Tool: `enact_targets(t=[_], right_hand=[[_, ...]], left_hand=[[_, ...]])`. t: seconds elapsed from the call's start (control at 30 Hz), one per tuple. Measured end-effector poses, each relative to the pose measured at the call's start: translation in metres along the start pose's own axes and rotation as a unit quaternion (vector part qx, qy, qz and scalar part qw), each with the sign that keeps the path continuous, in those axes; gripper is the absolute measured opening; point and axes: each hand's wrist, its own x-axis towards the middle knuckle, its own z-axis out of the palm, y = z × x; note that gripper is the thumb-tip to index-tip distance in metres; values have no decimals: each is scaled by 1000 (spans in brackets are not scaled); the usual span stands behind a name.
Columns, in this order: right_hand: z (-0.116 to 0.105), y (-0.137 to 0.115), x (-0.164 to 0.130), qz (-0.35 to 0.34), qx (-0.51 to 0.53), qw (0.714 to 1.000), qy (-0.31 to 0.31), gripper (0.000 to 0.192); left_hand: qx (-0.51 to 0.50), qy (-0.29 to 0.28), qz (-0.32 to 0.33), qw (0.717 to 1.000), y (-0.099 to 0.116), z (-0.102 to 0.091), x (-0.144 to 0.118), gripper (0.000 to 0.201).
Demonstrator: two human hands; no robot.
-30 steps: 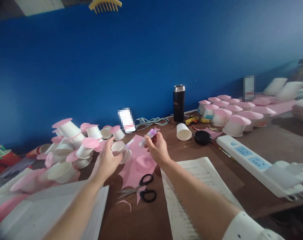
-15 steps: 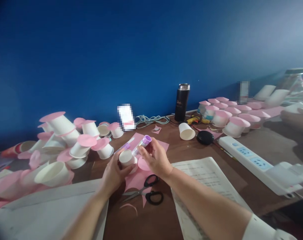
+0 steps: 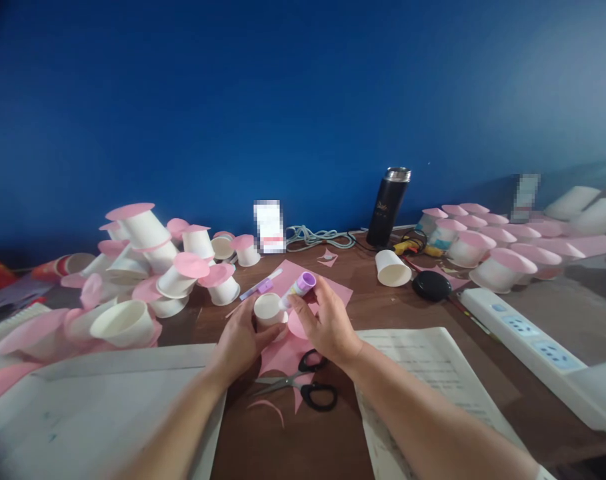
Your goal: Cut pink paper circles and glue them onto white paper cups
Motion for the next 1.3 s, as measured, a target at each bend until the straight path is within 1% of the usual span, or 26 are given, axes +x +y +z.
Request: enact_targets(t=[0.1,0.3,0.43,0.57,0.67,0.8,0.93,1.03,1.17,1.3], right_hand=[[0,-1,-1,1,3,1000,-7,12],[3,-1,-5,13,33,999,-27,16],[6,-2,-5,2,37,999,-34,15],[6,-6,-2,-32,9,999,-10,14],[3,-7,-1,-27,-11,1000,0,15],[2,-10,-4,-17,-27,999,-23,15],[7,-15,-9,-43,-34,997,-45,15],[10,-16,-9,-70,-56,996,-31,14],[8,-16,-5,-72,-83,994,-2,13],[6,-18,-6,-65,-88,994,-12,13]], left_hand=[[-1,-2,2,1000,1,-1,0,44],[14,-1,-5,1000,6,-3,0,32],[32,7,8,999,7,-2,1,37],[38,9,19,999,3,-1,0,40],[30,11,24,999,1,0,0,41],[40,5,8,999,4,0,1,41],[56,-7,-15,998,9,-1,4,41],[54,-4,-13,998,8,-1,4,44],[62,11,2,998,4,1,2,44],[76,8,-6,997,5,1,1,42]])
